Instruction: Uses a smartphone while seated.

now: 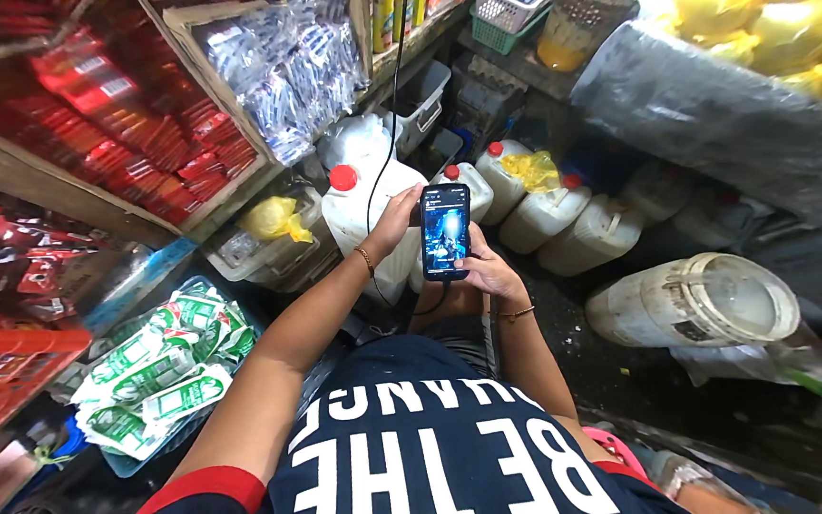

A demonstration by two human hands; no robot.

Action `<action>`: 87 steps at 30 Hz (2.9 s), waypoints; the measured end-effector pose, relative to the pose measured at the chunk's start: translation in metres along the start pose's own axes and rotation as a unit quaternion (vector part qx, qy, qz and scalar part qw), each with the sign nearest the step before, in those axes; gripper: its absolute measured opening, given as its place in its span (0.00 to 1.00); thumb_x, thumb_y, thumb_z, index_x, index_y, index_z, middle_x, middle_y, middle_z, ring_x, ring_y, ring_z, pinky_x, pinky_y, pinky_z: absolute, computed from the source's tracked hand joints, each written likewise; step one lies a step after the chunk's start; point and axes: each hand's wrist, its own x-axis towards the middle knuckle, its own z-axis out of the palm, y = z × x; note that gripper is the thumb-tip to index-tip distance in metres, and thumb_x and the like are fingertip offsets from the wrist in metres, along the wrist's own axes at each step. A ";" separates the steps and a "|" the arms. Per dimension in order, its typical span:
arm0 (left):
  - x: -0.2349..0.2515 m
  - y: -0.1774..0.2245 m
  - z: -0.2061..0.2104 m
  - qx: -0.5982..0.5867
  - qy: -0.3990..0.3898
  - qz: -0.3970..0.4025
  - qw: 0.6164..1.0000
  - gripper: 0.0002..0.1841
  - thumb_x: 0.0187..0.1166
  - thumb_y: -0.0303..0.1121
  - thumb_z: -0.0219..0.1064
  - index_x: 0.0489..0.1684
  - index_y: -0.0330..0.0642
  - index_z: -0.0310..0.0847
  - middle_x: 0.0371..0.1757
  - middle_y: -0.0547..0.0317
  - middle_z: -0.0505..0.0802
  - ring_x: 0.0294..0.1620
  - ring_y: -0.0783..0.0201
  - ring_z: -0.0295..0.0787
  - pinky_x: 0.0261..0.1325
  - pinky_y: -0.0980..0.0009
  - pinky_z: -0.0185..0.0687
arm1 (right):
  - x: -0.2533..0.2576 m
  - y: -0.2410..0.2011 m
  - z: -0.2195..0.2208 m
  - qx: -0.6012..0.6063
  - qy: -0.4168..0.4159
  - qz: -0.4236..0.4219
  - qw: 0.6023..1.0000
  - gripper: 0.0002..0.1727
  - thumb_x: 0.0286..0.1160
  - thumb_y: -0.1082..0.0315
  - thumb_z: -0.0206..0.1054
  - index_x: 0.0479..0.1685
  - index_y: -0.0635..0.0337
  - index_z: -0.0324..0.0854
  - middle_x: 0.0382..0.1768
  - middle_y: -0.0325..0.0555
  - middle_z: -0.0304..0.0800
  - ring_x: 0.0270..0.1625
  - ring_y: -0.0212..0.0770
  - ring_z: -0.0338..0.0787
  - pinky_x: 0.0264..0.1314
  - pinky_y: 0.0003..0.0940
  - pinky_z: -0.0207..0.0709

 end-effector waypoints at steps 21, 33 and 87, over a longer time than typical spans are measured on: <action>-0.001 -0.001 0.002 -0.004 0.003 -0.005 1.000 0.28 0.97 0.46 0.35 0.66 0.33 0.77 0.49 0.52 0.93 0.47 0.65 0.92 0.56 0.65 0.89 | -0.002 -0.001 0.004 0.004 0.003 -0.011 1.000 0.45 0.69 0.76 0.65 0.89 0.37 0.52 0.73 0.44 0.79 0.68 0.45 0.86 0.67 0.49 0.84; -0.002 -0.002 0.002 -0.010 0.004 -0.007 1.000 0.29 0.96 0.47 0.35 0.66 0.34 0.78 0.49 0.52 0.93 0.49 0.65 0.92 0.58 0.64 0.88 | -0.003 0.000 0.003 -0.004 0.011 -0.004 1.000 0.47 0.70 0.76 0.65 0.90 0.33 0.50 0.73 0.42 0.78 0.68 0.44 0.85 0.67 0.48 0.84; 0.000 -0.001 0.000 -0.001 0.006 -0.007 1.000 0.28 0.97 0.46 0.35 0.65 0.33 0.78 0.48 0.53 0.93 0.48 0.66 0.92 0.57 0.65 0.88 | -0.002 0.000 0.001 0.002 0.013 0.004 1.000 0.47 0.69 0.78 0.63 0.91 0.39 0.48 0.75 0.44 0.77 0.69 0.44 0.85 0.68 0.48 0.83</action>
